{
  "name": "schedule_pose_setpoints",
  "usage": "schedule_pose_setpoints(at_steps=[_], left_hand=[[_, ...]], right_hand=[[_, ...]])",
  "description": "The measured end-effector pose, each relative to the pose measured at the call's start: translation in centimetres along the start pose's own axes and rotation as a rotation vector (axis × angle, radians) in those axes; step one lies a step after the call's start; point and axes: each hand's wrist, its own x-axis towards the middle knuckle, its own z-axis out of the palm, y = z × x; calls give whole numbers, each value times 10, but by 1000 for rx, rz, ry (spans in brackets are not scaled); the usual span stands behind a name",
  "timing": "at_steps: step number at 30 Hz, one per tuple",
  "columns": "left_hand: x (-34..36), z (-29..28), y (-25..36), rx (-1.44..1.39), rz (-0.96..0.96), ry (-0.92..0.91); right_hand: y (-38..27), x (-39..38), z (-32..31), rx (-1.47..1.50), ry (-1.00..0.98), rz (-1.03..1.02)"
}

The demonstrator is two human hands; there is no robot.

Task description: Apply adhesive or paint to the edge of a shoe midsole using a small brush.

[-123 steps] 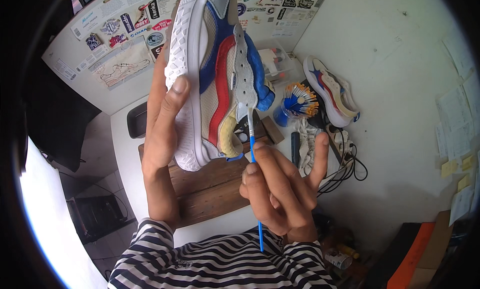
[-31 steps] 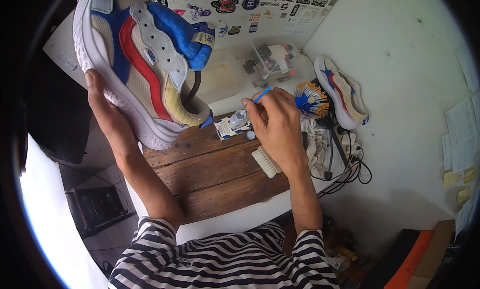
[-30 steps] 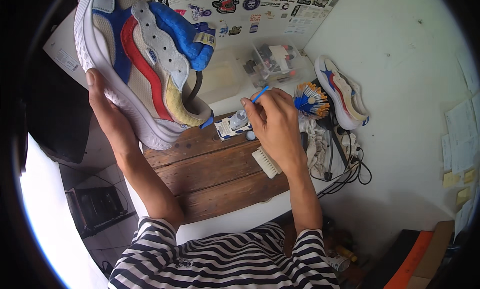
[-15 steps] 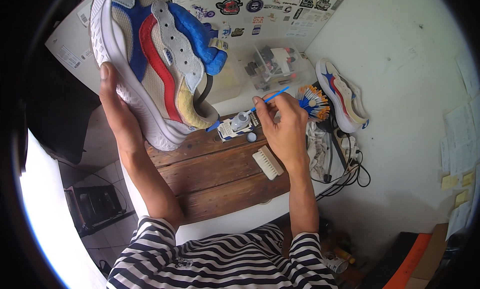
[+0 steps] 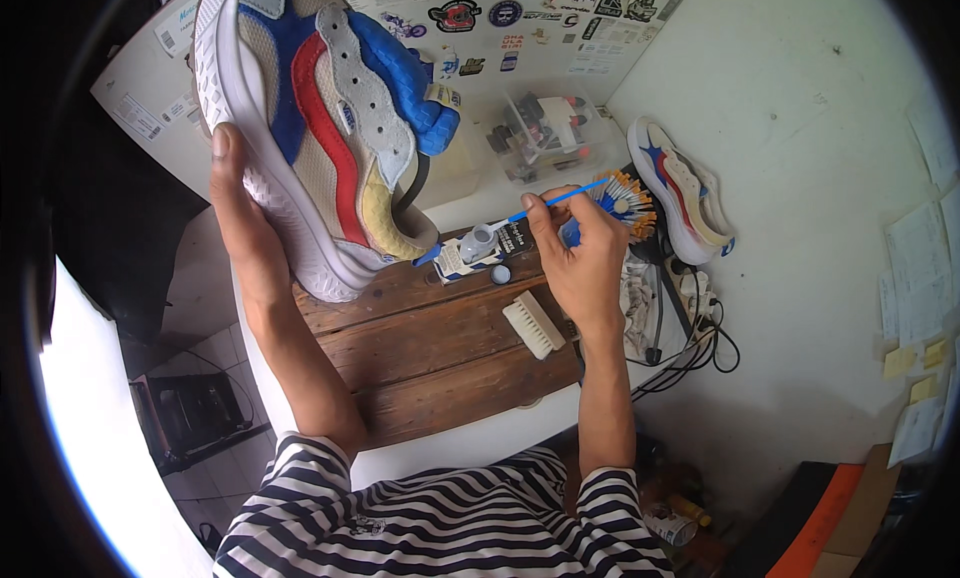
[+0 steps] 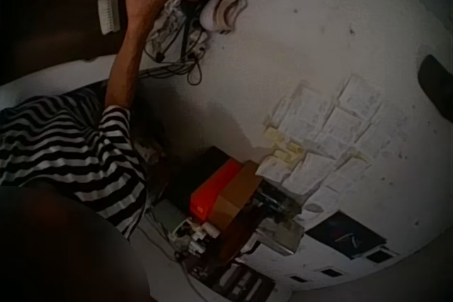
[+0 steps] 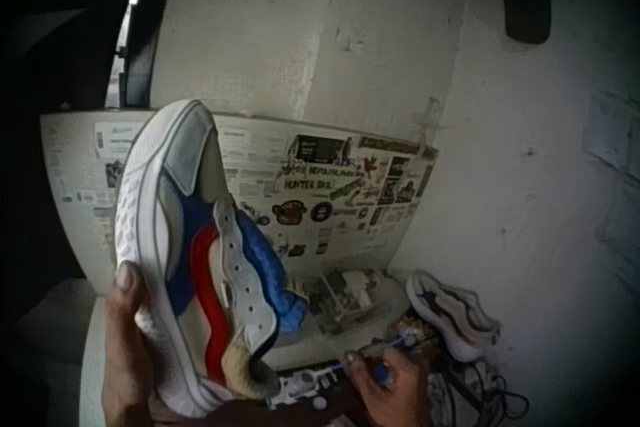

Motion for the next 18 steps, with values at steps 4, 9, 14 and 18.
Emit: schedule_pose_setpoints(at_steps=[4,9,14,18], left_hand=[[-1,5,15,-45,129,-251],[-1,8,14,-72,161,-278],[-1,8,13,-63,161,-284],[-2,8,10,-84,100,-292]], right_hand=[[12,-5,1,61,-54,-123],[20,-10,-2,38,-112,-119],[17,-14,-11,81,-88,-48],[1,-18,-27,276,39,66]])
